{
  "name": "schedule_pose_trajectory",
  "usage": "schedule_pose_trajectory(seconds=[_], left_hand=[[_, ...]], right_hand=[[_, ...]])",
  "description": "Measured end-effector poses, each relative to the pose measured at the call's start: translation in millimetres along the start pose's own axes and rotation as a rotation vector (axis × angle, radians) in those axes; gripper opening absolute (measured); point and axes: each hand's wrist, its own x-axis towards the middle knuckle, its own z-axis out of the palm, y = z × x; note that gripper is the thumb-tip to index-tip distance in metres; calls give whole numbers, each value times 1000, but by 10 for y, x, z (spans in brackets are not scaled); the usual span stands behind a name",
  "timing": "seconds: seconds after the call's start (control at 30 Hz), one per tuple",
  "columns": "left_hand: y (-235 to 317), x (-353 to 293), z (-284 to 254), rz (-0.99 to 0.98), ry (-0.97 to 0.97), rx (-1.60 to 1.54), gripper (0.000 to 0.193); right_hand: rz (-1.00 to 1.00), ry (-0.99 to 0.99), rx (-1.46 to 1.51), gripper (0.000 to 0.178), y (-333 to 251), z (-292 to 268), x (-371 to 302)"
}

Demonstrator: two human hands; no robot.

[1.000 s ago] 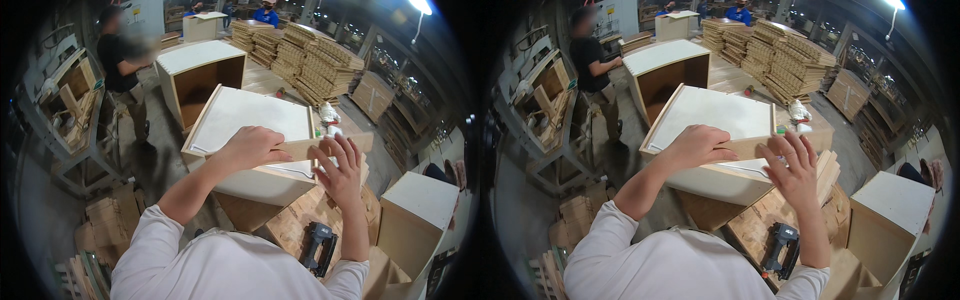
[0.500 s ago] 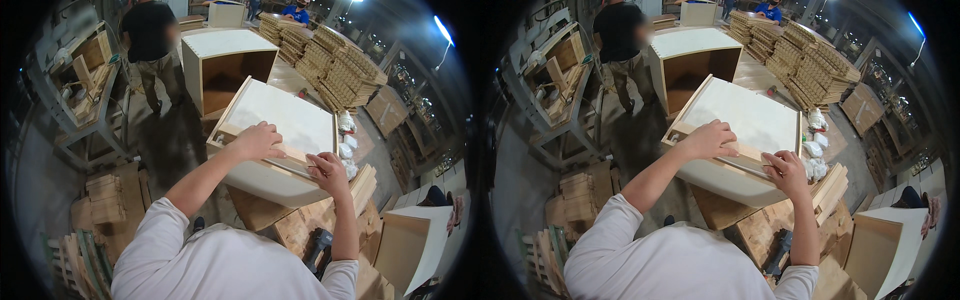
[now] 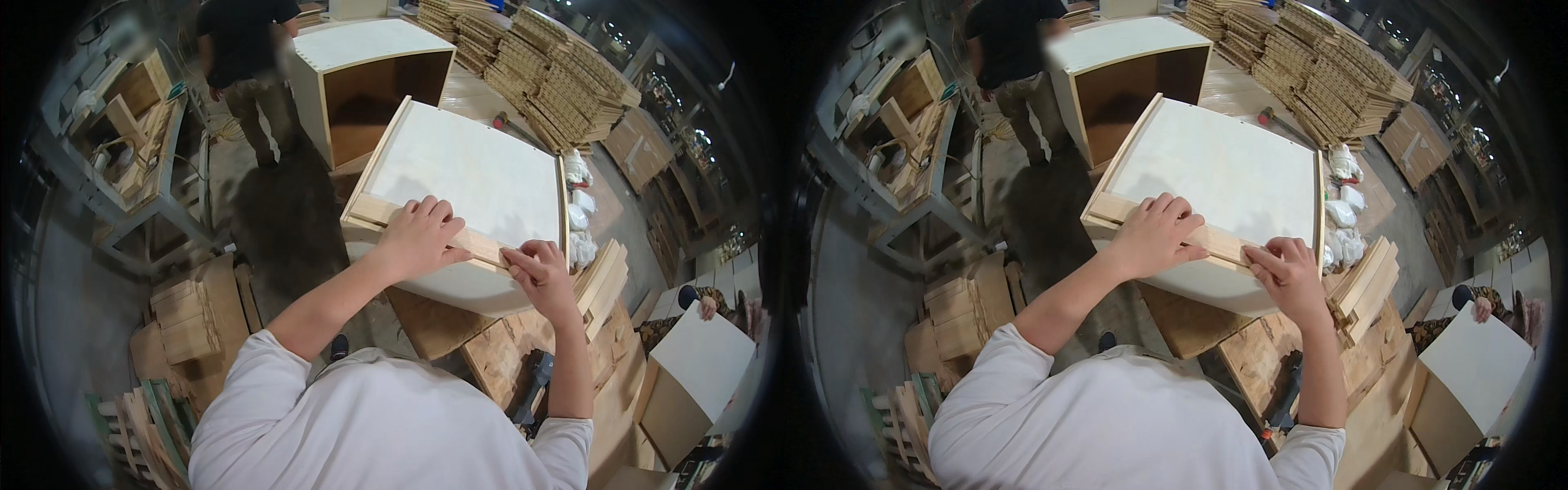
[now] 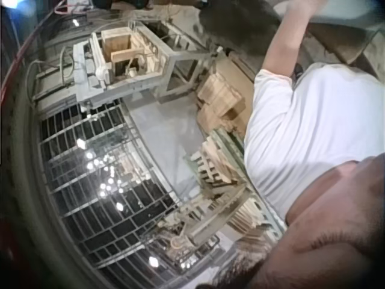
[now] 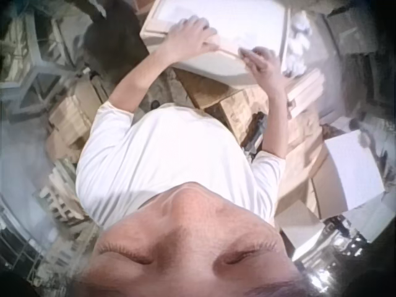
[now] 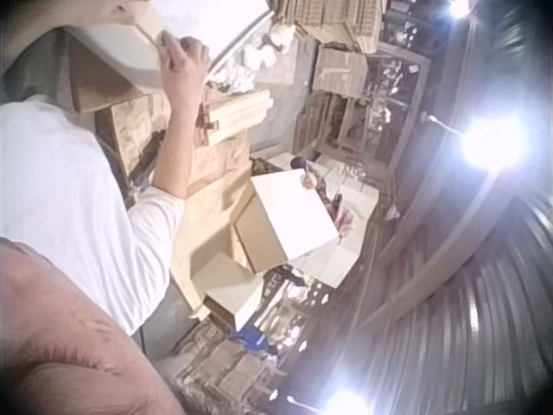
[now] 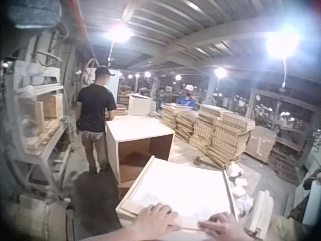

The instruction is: The person assembles a white wooden box using a pneumatic nail gun. They position the box on a workbench, align the side panels, and drive nails into the joints to secure the structure. The person repeatedly rotates the box to access different edges and continues nailing until the box is fully assembled.

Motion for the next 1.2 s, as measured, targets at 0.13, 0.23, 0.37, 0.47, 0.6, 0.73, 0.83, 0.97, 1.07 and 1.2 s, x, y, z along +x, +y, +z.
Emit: schedule_pose_trajectory(seconds=[0.13, 0.23, 0.37, 0.47, 0.6, 0.73, 0.83, 0.97, 1.07, 1.2], left_hand=[[65, -150, 23, 107, 159, 124, 56], [23, -156, 132, 172, 240, 166, 58], [-386, -201, 144, 384, 341, 200, 51], [-929, -129, -88, 452, 285, 137, 48], [-1038, -161, -288, 380, 151, 107, 43], [-210, -99, -31, 329, 135, 49, 40], [196, -40, 175, 259, 187, -6, 41], [244, -23, 245, 245, 264, -6, 40], [277, 0, 249, 257, 282, 12, 37], [281, -4, 243, 268, 265, -10, 35]], right_hand=[[-46, 97, -168, 43, -140, 124, -176], [-25, 134, -265, 43, -302, 58, -220], [118, 332, -133, 40, -124, -15, -497], [569, 616, 64, 40, 511, 193, -1258], [1107, 366, -121, 67, 799, 679, -2354], [1359, 93, -200, 93, 711, 975, -2799], [1436, -37, -89, 109, 629, 952, -2845], [1409, -153, -4, 115, 464, 1006, -2980], [1351, -47, -1, 107, 433, 1113, -3082], [1476, -39, 103, 90, 432, 826, -3015]])
